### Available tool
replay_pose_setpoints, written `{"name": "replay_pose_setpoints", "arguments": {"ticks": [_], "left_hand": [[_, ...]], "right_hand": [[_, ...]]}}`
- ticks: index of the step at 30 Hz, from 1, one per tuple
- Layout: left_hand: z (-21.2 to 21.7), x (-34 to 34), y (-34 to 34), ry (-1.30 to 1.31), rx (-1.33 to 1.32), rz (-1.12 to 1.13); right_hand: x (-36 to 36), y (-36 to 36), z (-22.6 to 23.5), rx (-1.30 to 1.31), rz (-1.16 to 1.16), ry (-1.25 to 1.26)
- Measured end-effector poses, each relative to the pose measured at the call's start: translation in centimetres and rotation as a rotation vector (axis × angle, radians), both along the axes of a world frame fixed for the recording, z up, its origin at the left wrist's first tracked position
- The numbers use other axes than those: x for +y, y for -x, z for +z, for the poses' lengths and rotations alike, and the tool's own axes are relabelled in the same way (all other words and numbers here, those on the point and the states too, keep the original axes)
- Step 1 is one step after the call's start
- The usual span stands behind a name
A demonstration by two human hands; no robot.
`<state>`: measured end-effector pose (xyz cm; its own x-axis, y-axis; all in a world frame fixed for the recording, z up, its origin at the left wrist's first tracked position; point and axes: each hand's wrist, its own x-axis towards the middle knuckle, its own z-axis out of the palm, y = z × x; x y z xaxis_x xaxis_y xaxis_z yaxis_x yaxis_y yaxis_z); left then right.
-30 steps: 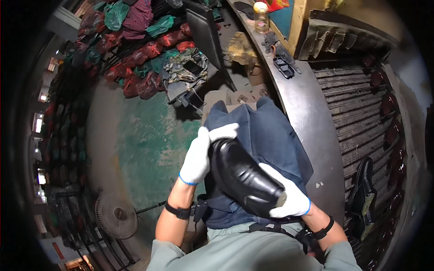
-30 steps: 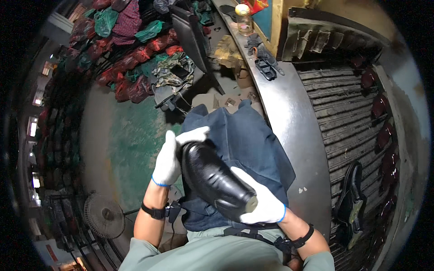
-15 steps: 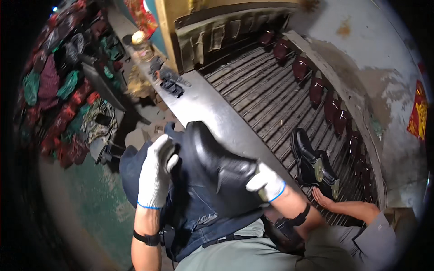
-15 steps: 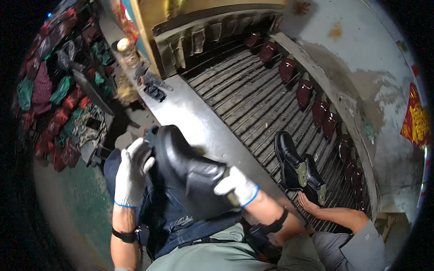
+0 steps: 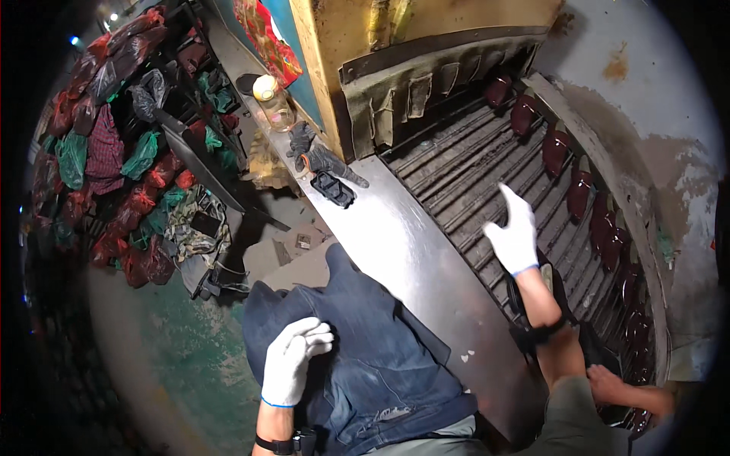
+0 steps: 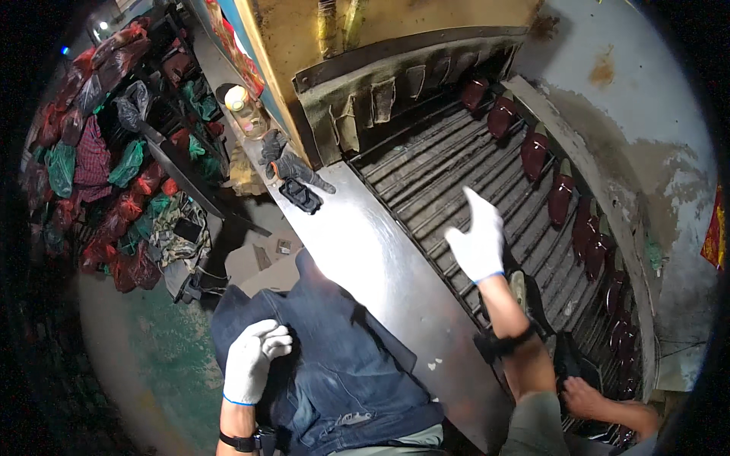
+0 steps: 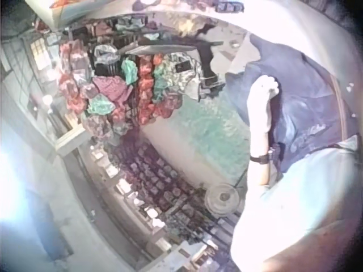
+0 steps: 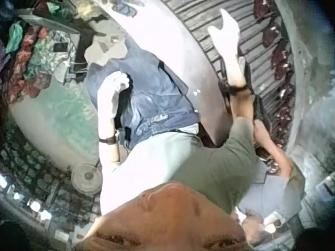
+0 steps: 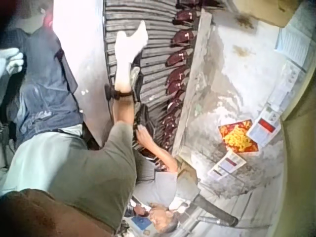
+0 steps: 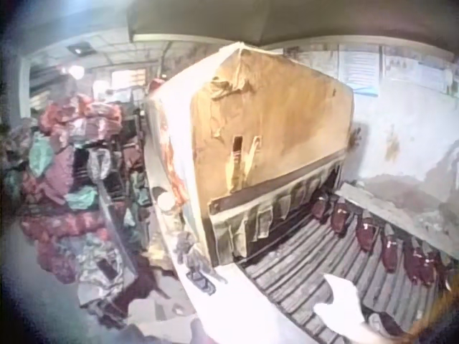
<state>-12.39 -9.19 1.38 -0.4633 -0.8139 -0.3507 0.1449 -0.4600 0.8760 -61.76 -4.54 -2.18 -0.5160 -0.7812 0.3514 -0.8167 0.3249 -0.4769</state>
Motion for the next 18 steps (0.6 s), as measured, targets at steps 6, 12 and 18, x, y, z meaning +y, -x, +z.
{"name": "replay_pose_setpoints", "arguments": {"ticks": [6,12,18], "left_hand": [[1.6,-3.7,4.1,-0.006,-0.120,-0.104],[-0.8,-5.3,2.4,-0.109,-0.105,0.056],[-0.7,-6.1,2.6,-0.086,-0.163,0.001]], "right_hand": [[-28.4,1.7,-8.8,-0.685,-0.080,0.033],[-42.9,5.0,-13.8,0.389,0.134,-0.864],[-41.1,3.1,-14.0,0.567,0.091,-1.012]]}}
